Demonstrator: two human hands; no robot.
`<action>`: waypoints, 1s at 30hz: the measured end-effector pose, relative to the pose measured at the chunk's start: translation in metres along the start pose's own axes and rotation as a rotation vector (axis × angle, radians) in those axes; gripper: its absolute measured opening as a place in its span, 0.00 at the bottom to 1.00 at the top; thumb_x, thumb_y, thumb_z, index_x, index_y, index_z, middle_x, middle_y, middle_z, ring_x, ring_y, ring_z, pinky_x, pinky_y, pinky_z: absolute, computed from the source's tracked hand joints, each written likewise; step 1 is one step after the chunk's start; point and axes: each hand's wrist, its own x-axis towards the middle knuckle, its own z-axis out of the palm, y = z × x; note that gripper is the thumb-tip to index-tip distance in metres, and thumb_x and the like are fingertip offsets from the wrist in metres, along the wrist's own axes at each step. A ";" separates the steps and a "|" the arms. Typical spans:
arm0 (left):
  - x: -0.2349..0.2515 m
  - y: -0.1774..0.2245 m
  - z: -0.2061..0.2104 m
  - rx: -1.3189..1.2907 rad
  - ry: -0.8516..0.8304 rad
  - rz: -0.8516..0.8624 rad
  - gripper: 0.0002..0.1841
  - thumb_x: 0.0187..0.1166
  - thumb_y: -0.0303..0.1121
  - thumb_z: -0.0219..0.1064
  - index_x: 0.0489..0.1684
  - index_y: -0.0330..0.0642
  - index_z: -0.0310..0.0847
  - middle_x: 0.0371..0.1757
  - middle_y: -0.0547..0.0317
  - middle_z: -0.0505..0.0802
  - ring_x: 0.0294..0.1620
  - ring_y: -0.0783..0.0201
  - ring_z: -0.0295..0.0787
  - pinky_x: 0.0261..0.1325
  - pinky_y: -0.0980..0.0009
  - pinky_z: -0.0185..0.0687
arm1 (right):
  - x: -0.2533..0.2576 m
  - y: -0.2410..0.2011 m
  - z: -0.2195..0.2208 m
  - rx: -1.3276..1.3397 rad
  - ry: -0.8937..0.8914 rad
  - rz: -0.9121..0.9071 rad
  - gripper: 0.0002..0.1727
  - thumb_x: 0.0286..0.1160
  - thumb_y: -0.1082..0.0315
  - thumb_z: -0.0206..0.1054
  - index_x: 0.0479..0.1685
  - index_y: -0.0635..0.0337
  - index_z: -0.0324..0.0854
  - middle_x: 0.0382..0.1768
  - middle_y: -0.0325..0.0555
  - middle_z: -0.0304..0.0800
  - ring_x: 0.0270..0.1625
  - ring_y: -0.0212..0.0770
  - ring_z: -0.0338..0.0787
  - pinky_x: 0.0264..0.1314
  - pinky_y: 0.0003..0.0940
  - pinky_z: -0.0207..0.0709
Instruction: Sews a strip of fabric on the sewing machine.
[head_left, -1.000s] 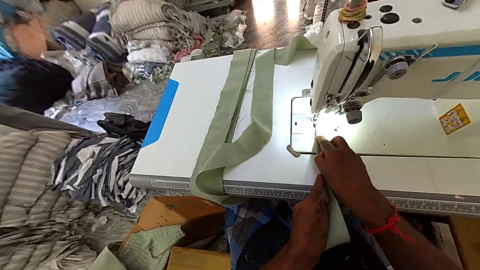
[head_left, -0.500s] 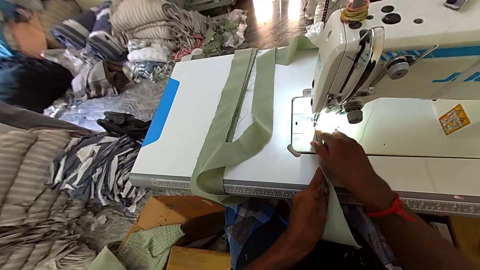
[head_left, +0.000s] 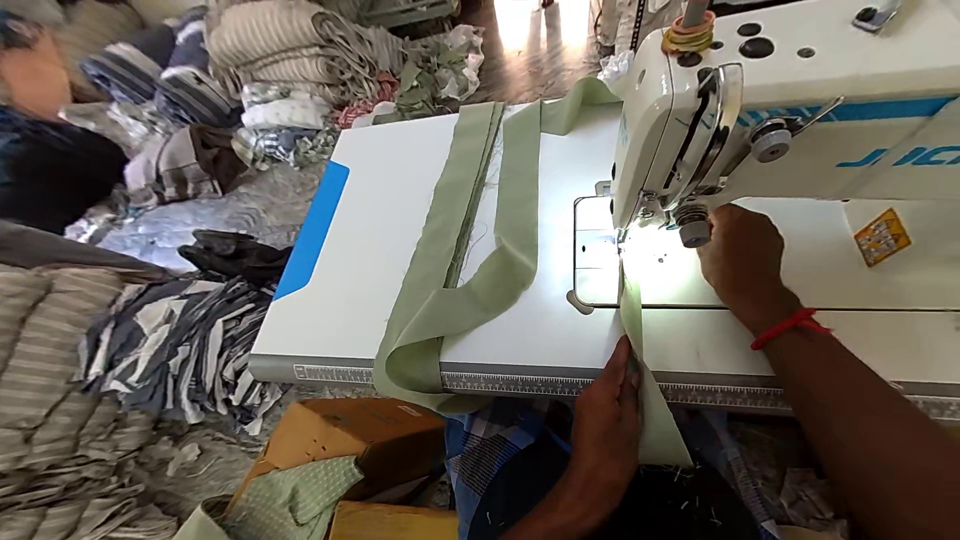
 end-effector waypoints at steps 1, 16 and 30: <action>-0.003 -0.002 0.000 -0.026 0.002 -0.004 0.27 0.93 0.34 0.53 0.92 0.55 0.62 0.76 0.58 0.85 0.66 0.67 0.88 0.71 0.63 0.82 | 0.002 -0.003 0.002 -0.036 0.011 0.016 0.17 0.89 0.66 0.57 0.41 0.75 0.83 0.39 0.73 0.88 0.47 0.75 0.90 0.40 0.70 0.75; -0.017 -0.001 0.003 0.240 -0.050 0.094 0.25 0.92 0.32 0.52 0.88 0.42 0.66 0.48 0.56 0.96 0.45 0.65 0.93 0.56 0.65 0.89 | -0.088 -0.065 0.012 0.098 -0.189 -0.026 0.26 0.87 0.56 0.65 0.72 0.69 0.79 0.58 0.66 0.80 0.40 0.61 0.90 0.37 0.57 0.85; -0.016 -0.002 0.009 0.164 0.039 0.152 0.26 0.91 0.32 0.55 0.88 0.43 0.66 0.53 0.52 0.95 0.47 0.66 0.94 0.56 0.67 0.89 | -0.085 -0.069 0.013 -0.020 -0.187 -0.068 0.21 0.82 0.73 0.64 0.72 0.71 0.80 0.54 0.63 0.80 0.34 0.55 0.89 0.32 0.49 0.85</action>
